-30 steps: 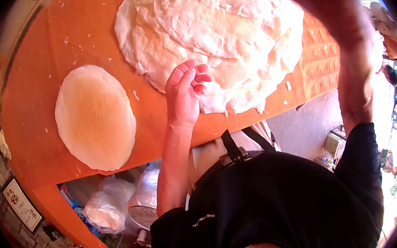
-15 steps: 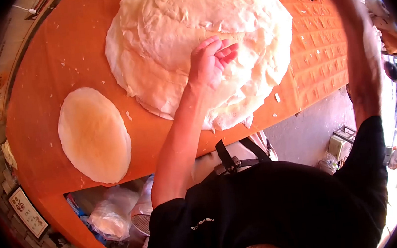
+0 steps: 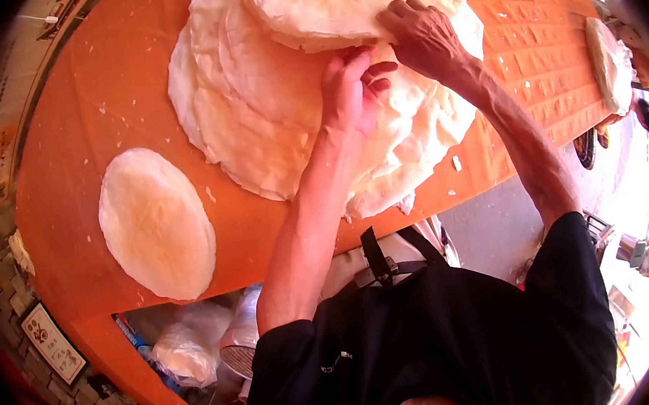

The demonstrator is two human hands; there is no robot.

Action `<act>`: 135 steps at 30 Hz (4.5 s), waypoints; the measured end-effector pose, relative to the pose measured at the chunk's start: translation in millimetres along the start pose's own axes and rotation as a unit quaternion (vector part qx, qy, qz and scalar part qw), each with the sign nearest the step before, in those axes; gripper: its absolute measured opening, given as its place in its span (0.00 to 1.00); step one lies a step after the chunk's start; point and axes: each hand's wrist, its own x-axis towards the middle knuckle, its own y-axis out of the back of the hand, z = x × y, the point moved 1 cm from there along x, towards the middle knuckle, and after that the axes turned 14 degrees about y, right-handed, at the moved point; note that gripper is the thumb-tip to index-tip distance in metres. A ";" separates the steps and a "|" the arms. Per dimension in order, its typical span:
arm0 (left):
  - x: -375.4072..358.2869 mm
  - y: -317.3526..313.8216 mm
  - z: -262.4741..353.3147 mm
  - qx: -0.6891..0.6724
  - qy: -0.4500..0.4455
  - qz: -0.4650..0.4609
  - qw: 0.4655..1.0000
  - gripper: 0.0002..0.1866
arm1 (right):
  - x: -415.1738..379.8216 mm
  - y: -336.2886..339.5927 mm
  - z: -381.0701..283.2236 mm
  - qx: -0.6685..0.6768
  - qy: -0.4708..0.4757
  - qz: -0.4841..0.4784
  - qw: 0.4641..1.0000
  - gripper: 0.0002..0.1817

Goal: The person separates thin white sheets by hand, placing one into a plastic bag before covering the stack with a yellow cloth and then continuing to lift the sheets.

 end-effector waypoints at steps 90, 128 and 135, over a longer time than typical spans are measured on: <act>-114.6 69.4 16.2 -0.016 -0.017 0.002 1.000 0.13 | 6.2 3.5 -110.6 0.026 -0.067 -0.002 0.997 0.13; -184.6 171.6 30.8 -0.108 -0.046 0.161 0.980 0.25 | 36.4 10.5 -14.0 0.214 -0.223 -0.038 0.950 0.38; -165.5 154.7 6.9 0.034 -0.211 0.332 0.919 0.23 | 60.0 -3.6 12.5 0.248 -0.168 -0.101 0.949 0.26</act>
